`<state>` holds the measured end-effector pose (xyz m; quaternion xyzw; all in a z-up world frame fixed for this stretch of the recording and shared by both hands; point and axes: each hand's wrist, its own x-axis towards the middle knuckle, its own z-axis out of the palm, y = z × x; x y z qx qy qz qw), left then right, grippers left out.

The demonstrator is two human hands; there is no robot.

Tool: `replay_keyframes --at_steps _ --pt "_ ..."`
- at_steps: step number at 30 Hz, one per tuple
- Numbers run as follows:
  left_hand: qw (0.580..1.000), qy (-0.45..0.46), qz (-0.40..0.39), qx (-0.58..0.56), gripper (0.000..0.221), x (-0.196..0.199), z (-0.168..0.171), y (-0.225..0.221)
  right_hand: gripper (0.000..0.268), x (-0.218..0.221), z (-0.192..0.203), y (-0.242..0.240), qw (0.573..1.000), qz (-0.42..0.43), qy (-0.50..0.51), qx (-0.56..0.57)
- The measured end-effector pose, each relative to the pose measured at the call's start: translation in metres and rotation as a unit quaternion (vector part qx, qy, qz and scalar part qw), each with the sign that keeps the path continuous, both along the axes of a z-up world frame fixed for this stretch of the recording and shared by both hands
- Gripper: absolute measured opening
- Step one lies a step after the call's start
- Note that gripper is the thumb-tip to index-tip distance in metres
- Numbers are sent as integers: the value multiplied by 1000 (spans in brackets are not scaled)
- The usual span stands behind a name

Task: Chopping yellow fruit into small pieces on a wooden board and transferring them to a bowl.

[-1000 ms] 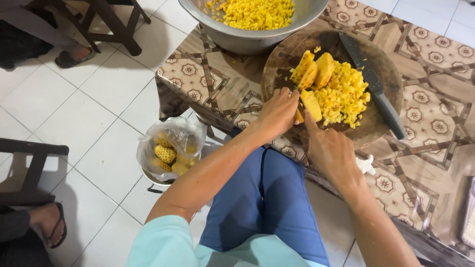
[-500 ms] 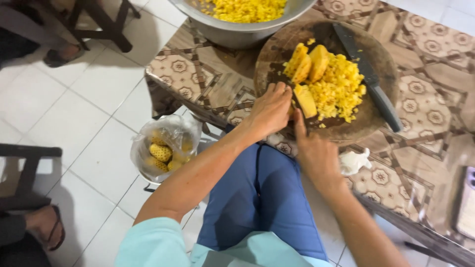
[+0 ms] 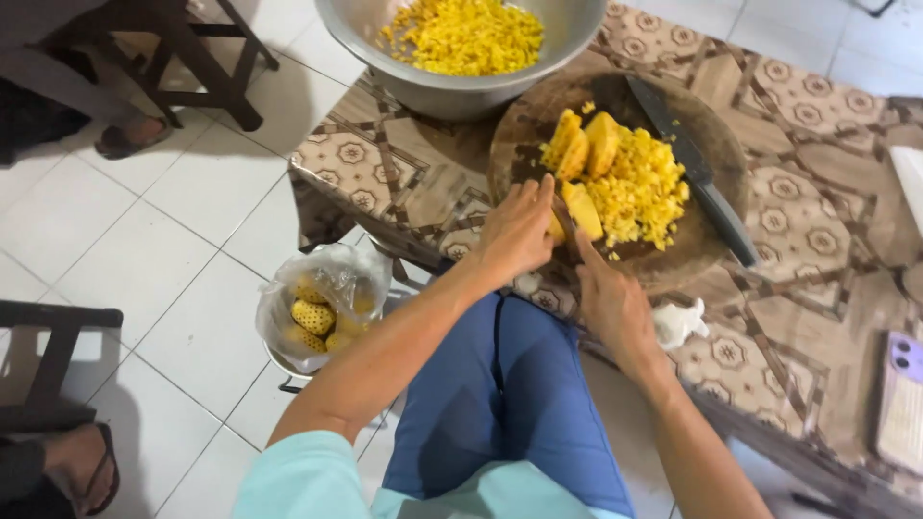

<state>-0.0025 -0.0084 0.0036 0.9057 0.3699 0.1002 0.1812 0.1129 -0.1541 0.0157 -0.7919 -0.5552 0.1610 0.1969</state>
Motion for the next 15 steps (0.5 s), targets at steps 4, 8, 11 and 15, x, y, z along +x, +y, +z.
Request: replay_keyframes --at_steps 4,8,11,15 --pt "1000 -1 14 -4 83 -2 -2 -1 53 -11 19 -8 991 8 -133 -10" --pt "999 -40 19 -2 85 -7 -4 -4 62 -6 17 -1 981 17 -190 -27" --pt "997 -75 19 2 88 -12 -13 -3 60 -2 29 -1 982 25 -182 -34" --pt "992 -126 24 16 87 -17 -10 -12 54 -2 30 -8 987 40 -152 -44"
